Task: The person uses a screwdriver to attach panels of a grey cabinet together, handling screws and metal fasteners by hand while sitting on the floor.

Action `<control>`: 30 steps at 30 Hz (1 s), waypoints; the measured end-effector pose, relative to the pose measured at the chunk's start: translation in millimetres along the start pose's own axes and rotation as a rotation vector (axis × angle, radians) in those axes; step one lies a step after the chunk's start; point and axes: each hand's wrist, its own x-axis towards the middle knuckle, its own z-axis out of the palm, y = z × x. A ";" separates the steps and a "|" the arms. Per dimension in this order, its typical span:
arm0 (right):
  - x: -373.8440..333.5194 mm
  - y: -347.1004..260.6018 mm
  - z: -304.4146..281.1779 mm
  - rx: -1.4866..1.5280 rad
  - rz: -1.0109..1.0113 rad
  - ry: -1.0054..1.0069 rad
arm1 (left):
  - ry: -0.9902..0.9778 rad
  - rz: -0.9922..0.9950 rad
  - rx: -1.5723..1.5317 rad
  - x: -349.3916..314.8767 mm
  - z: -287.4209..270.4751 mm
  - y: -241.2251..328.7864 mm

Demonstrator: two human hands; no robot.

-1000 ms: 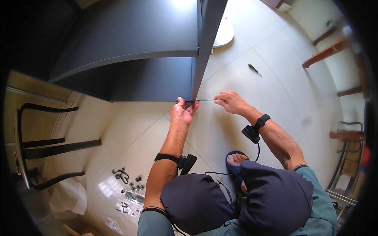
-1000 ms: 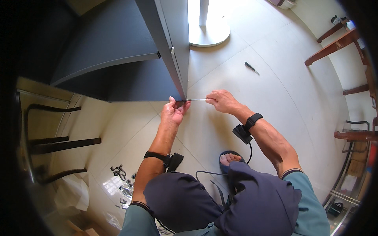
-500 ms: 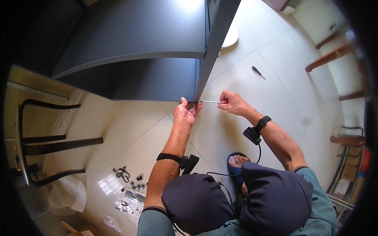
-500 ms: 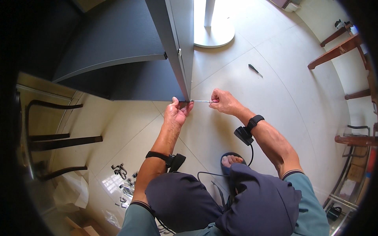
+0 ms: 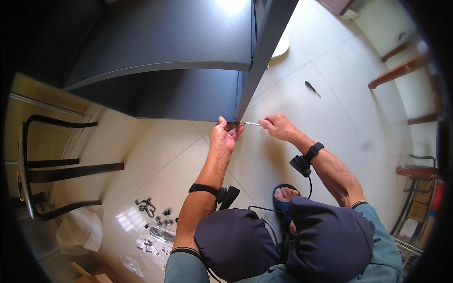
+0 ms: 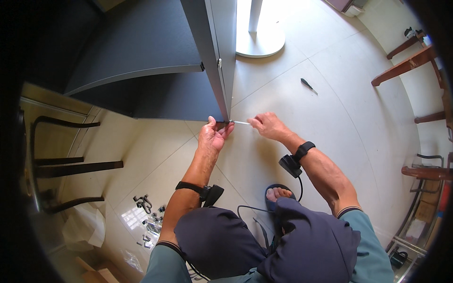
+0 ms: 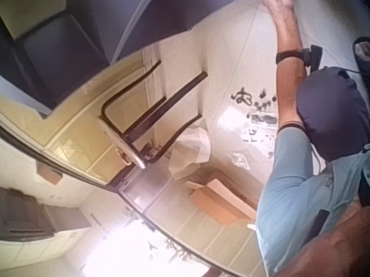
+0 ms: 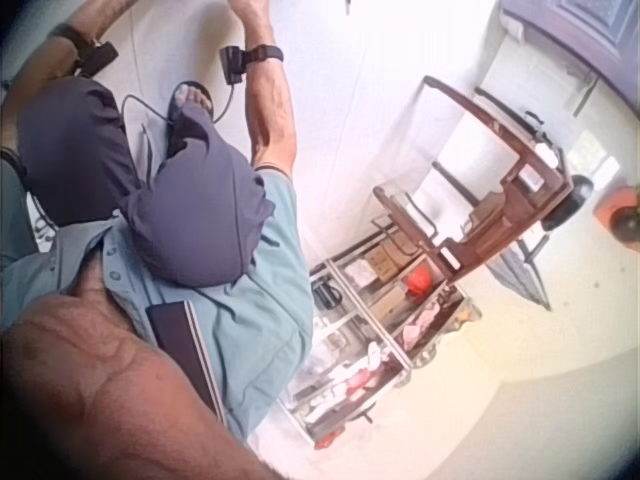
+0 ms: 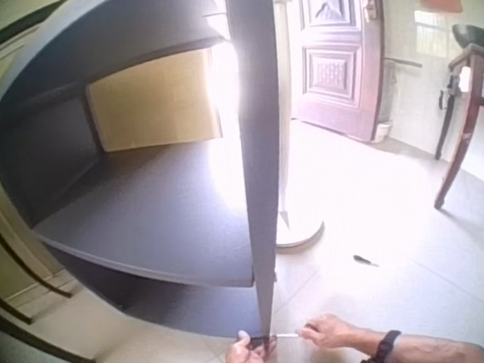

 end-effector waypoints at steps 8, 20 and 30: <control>-6.3 9.3 4.1 0.043 -0.102 0.022 | 0.024 0.017 0.011 -1.4 2.9 -2.7; 0.1 3.7 2.4 0.177 0.048 -0.195 | -0.011 0.029 -0.051 -5.3 0.6 -4.3; -8.2 1.2 11.8 -0.252 -0.278 0.216 | -0.006 0.047 -0.083 12.3 -11.4 -12.0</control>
